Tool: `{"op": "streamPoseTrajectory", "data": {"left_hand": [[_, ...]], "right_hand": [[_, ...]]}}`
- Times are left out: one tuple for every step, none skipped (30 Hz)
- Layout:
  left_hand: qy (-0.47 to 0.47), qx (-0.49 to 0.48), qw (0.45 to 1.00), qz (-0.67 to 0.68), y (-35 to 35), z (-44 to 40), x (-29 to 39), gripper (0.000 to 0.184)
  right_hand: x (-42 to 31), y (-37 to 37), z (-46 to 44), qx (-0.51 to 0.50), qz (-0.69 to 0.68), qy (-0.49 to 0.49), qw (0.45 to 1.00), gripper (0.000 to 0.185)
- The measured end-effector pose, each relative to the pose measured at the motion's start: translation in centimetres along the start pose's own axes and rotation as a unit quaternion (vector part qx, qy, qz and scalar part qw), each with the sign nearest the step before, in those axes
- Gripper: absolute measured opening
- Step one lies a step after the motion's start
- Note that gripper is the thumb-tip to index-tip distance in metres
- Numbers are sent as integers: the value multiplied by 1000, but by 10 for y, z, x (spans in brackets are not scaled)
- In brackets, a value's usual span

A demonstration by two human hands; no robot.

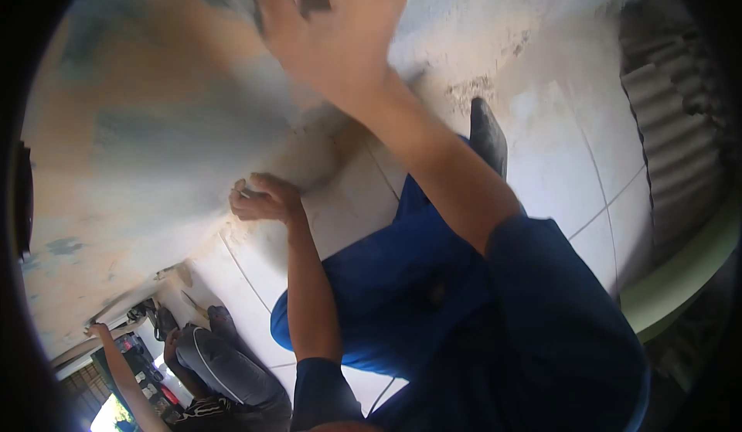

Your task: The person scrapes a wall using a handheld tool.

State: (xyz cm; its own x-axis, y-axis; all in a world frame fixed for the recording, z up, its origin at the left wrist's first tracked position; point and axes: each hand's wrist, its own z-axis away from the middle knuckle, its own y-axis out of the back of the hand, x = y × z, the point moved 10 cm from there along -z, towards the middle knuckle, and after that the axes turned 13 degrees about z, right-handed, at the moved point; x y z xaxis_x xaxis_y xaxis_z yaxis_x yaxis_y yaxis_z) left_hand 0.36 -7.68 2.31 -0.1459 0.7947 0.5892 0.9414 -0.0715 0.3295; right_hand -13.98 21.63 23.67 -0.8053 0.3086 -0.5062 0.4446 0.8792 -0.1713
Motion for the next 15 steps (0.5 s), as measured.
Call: {"op": "streamPoseTrajectory", "data": {"left_hand": [[8, -7, 1000, -3, 3, 0, -3, 44], [5, -6, 1000, -6, 4, 0, -1, 43], [1, 1, 1000, -4, 2, 0, 2, 43], [-6, 5, 1000, -5, 4, -1, 4, 43], [-6, 5, 1000, -1, 5, -4, 4, 40], [-4, 3, 1000, 4, 5, -4, 3, 38], [-2, -4, 1000, 7, 4, -3, 3, 37], [3, -1, 1000, 7, 2, -1, 0, 38], [10, -4, 1000, 2, -1, -1, -3, 39], [16, -9, 1000, -2, 2, 1, -5, 41], [13, -8, 1000, -4, 4, 3, -4, 42], [7, -1, 1000, -1, 2, 2, -3, 42], [-3, 1, 1000, 0, 4, 0, -1, 42], [-8, 1, 1000, 1, 5, -1, 0, 42], [-12, 4, 1000, 4, 5, -2, 4, 42]], "right_hand": [[1, -1, 2, 11, -11, -4, 1000, 16], [1, -1, 4, 22, -21, -9, 999, 17], [-3, 1, 23, 33, 14, 45, 998, 17], [-11, 3, 36, 45, 50, 93, 993, 17], [-16, -1, 37, -55, 37, 36, 997, 11], [-8, -1, 28, -52, -2, 14, 999, 11], [1, -2, 16, -51, -37, -13, 998, 10], [6, 2, 12, -27, -17, -36, 999, 12], [11, 5, 7, -5, 2, -61, 998, 13], [17, 8, 4, 17, 20, -85, 996, 14], [11, 7, 12, 37, 21, -53, 998, 14], [6, 8, 16, 60, 19, -15, 998, 14], [-14, 9, 25, -1, 81, 47, 996, 10], [-11, 9, 27, -7, 61, 43, 997, 9], [-9, 7, 23, -12, 40, 41, 998, 9]]}}
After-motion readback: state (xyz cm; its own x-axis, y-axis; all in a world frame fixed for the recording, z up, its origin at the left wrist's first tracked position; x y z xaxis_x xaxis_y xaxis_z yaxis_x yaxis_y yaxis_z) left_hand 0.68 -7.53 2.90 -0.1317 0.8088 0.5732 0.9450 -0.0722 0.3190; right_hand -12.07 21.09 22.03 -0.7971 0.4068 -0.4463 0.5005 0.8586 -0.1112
